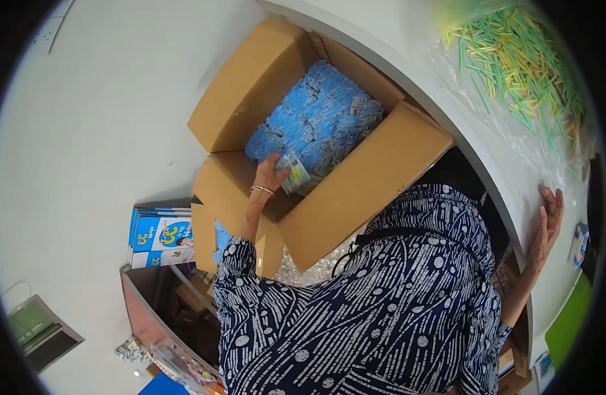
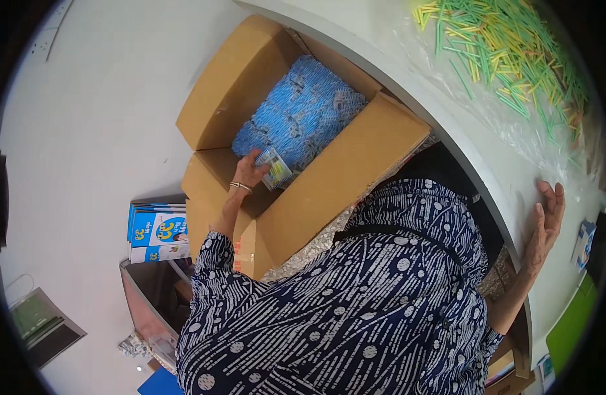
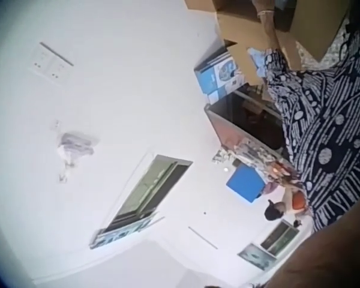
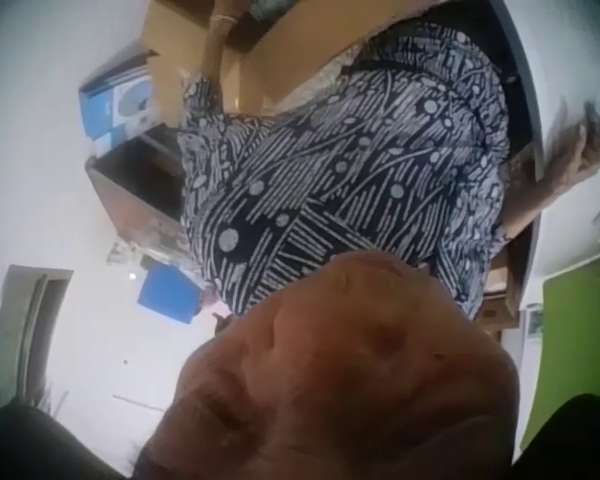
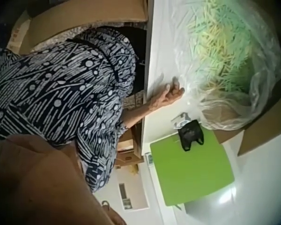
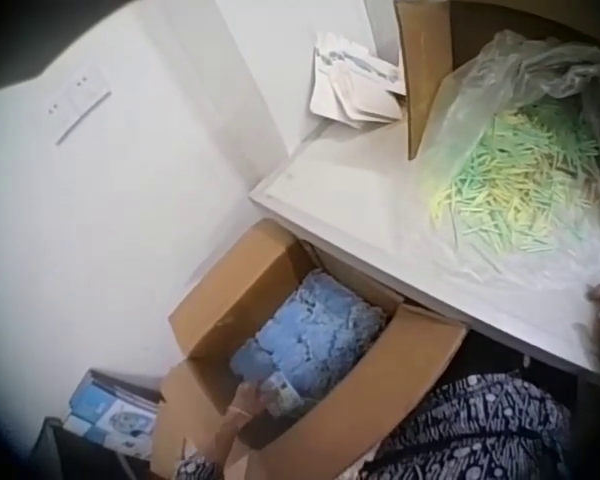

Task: Packing thin colored plastic sticks into small transparent pouches at a workbench.

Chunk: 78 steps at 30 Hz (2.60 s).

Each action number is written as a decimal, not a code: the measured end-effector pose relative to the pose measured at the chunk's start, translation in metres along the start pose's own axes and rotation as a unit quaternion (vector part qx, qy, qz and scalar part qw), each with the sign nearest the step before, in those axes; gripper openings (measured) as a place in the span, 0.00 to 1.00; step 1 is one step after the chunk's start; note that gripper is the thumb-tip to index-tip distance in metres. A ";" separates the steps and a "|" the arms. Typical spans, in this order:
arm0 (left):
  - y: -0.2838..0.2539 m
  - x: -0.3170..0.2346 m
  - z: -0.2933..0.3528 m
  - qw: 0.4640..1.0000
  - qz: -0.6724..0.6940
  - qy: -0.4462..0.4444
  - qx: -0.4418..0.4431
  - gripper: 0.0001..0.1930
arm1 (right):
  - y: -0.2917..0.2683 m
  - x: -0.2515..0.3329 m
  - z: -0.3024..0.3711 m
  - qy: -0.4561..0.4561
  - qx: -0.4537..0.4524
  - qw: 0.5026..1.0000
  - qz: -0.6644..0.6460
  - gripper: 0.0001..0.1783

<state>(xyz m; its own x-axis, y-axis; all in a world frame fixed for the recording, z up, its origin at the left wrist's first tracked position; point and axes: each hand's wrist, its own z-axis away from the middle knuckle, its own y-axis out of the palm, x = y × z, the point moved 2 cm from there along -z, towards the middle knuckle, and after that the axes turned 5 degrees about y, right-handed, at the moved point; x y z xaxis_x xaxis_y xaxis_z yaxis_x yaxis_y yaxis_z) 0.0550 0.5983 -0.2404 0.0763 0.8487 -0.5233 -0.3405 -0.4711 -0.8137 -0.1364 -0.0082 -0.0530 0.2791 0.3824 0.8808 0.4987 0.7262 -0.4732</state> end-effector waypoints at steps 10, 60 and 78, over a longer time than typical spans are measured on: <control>0.043 0.025 0.003 0.993 -0.087 0.017 0.078 0.25 | 0.003 -0.005 -0.005 -0.003 0.001 1.000 0.013 0.32; 0.042 -0.639 0.013 0.705 0.086 0.680 0.183 0.13 | -0.242 -0.021 0.003 0.017 -0.215 0.897 0.387 0.43; 0.162 -0.693 0.024 0.684 -0.038 0.728 0.023 0.04 | -0.113 0.009 -0.001 -0.075 -0.244 0.829 0.498 0.22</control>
<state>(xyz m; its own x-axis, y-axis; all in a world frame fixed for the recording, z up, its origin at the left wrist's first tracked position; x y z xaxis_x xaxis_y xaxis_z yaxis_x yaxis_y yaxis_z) -0.0755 -0.0604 -0.0033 0.9366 -0.2837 -0.2054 -0.3107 -0.4021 -0.8612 -0.1891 -0.0874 0.0081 0.6643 0.7471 0.0233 0.3643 -0.2963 -0.8829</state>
